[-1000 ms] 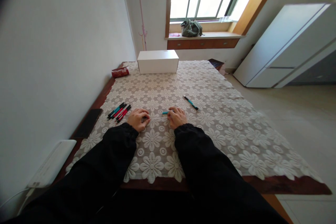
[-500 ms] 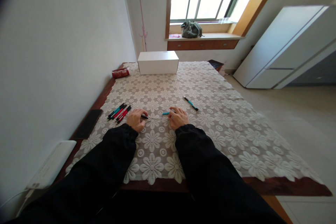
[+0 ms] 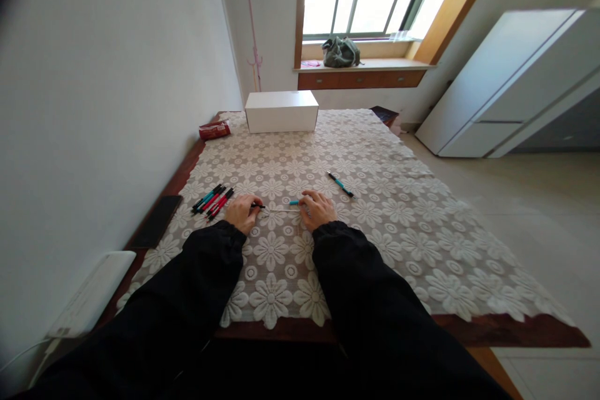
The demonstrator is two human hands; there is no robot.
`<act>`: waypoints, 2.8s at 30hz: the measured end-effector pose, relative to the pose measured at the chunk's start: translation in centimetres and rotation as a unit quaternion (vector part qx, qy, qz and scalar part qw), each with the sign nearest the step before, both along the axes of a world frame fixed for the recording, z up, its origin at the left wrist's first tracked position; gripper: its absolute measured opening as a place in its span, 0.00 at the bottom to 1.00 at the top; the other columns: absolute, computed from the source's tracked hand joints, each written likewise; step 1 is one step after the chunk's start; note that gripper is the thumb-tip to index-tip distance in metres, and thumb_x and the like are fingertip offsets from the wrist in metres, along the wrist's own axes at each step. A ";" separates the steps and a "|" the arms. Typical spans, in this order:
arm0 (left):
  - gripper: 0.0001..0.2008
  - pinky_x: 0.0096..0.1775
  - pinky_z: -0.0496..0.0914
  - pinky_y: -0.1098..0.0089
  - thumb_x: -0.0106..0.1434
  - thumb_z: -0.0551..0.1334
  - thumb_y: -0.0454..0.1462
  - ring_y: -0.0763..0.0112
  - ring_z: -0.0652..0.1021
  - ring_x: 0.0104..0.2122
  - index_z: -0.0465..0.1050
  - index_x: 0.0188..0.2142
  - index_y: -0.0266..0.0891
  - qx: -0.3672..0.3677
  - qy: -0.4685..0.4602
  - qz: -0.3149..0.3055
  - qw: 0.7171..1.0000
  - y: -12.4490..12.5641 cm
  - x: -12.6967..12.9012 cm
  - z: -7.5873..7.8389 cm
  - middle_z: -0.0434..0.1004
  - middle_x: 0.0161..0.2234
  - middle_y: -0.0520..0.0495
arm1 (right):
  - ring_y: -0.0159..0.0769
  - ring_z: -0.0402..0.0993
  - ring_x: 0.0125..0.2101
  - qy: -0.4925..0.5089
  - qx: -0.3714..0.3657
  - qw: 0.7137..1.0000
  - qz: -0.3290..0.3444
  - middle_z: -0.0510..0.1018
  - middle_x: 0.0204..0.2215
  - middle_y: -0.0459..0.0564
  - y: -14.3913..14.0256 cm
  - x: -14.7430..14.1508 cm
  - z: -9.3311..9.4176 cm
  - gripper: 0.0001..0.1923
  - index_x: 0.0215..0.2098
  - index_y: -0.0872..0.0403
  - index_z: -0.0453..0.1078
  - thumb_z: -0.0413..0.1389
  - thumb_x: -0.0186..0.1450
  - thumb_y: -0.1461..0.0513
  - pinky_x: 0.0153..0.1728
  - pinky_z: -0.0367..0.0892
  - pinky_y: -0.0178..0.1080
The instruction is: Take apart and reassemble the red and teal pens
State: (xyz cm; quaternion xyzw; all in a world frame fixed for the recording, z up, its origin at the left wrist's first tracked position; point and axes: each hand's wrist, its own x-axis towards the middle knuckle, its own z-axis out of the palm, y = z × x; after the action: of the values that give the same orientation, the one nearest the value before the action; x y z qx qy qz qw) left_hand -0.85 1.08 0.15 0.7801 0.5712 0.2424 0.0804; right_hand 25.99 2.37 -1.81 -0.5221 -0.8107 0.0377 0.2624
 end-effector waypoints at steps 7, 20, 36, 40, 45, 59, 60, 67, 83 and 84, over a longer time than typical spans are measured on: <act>0.05 0.45 0.66 0.59 0.61 0.60 0.33 0.58 0.74 0.44 0.71 0.36 0.43 0.005 0.013 0.019 1.000 0.1 0.0 0.1 0.78 0.39 0.45 | 0.47 0.66 0.52 0.004 0.003 1.000 0.006 0.72 0.52 0.51 0.1 0.1 -0.2 0.09 0.41 0.49 0.74 0.56 0.62 0.63 0.52 0.64 0.50; 0.05 0.45 0.65 0.59 0.60 0.60 0.33 0.58 0.74 0.44 0.71 0.35 0.43 -0.004 0.020 0.025 0.999 0.2 -0.1 -0.3 0.78 0.38 0.46 | 0.46 0.67 0.52 0.009 -0.002 0.999 0.043 0.73 0.52 0.49 0.2 -0.1 -0.3 0.04 0.33 0.49 0.75 0.58 0.62 0.63 0.53 0.64 0.51; 0.06 0.53 0.63 0.57 0.53 0.64 0.34 0.57 0.70 0.50 0.75 0.33 0.43 0.040 -0.014 -0.053 0.998 -0.8 0.3 1.3 0.76 0.44 0.47 | 0.46 0.68 0.51 0.010 0.007 0.998 0.055 0.73 0.51 0.50 0.2 -0.1 -0.5 0.04 0.33 0.49 0.74 0.57 0.62 0.63 0.54 0.63 0.51; 0.06 0.53 0.63 0.54 0.53 0.66 0.39 0.54 0.68 0.52 0.77 0.33 0.44 0.045 0.007 -0.069 0.997 -1.0 0.5 1.2 0.76 0.47 0.47 | 0.47 0.68 0.51 0.012 0.012 0.998 0.055 0.73 0.51 0.51 0.2 -0.2 -0.5 0.03 0.33 0.50 0.73 0.57 0.62 0.63 0.53 0.63 0.51; 0.04 0.52 0.62 0.53 0.54 0.67 0.40 0.54 0.68 0.52 0.77 0.28 0.44 0.030 0.009 -0.060 0.998 -0.9 0.4 1.2 0.76 0.47 0.47 | 0.46 0.68 0.51 0.011 0.011 0.998 0.054 0.74 0.51 0.50 0.2 -0.1 -0.6 0.03 0.33 0.49 0.73 0.56 0.63 0.62 0.53 0.63 0.52; 0.03 0.54 0.62 0.51 0.56 0.66 0.38 0.55 0.69 0.52 0.78 0.31 0.44 0.031 -0.009 -0.070 0.997 -0.8 0.4 0.9 0.76 0.47 0.47 | 0.48 0.68 0.47 -0.006 0.004 1.000 -0.025 0.76 0.44 0.53 1.3 1.7 -1.1 0.09 0.41 0.49 0.76 0.56 0.64 0.61 0.49 0.64 0.50; 0.03 0.54 0.62 0.51 0.56 0.66 0.38 0.55 0.69 0.52 0.78 0.32 0.44 0.032 -0.012 -0.067 0.997 -0.8 0.4 0.8 0.76 0.47 0.47 | 0.48 0.68 0.46 -0.004 0.001 1.000 -0.031 0.76 0.42 0.53 1.2 1.6 -0.9 0.09 0.40 0.49 0.76 0.56 0.63 0.61 0.48 0.64 0.50; 0.04 0.53 0.64 0.54 0.58 0.64 0.35 0.57 0.71 0.50 0.77 0.33 0.44 0.050 -0.028 -0.059 0.997 -0.4 0.3 0.3 0.78 0.45 0.47 | 0.41 0.71 0.34 0.186 -0.032 0.981 -0.048 0.77 0.33 0.52 1.3 0.9 -0.8 0.09 0.37 0.52 0.73 0.53 0.62 0.60 0.39 0.67 0.45; 0.05 0.54 0.63 0.57 0.61 0.61 0.35 0.60 0.72 0.49 0.77 0.34 0.44 0.054 -0.051 -0.039 0.997 -0.2 0.3 0.4 0.79 0.43 0.48 | 0.41 0.76 0.35 0.363 -0.002 0.930 -0.048 0.80 0.35 0.52 1.2 0.9 -0.1 0.14 0.39 0.53 0.72 0.54 0.62 0.53 0.40 0.72 0.45; 0.05 0.54 0.63 0.57 0.61 0.61 0.36 0.60 0.72 0.49 0.77 0.34 0.44 0.051 -0.051 -0.038 0.997 -0.2 0.3 0.4 0.79 0.43 0.48 | 0.41 0.76 0.36 0.345 0.013 0.937 -0.048 0.80 0.36 0.52 1.1 0.9 0.0 0.13 0.39 0.53 0.72 0.54 0.63 0.54 0.41 0.72 0.45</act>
State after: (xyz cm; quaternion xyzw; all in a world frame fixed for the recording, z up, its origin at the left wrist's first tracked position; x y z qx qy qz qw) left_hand -0.59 0.86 0.59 0.7911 0.5230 0.3071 0.0791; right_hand 26.84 3.51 -1.82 -0.5118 -0.6448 0.1921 0.5342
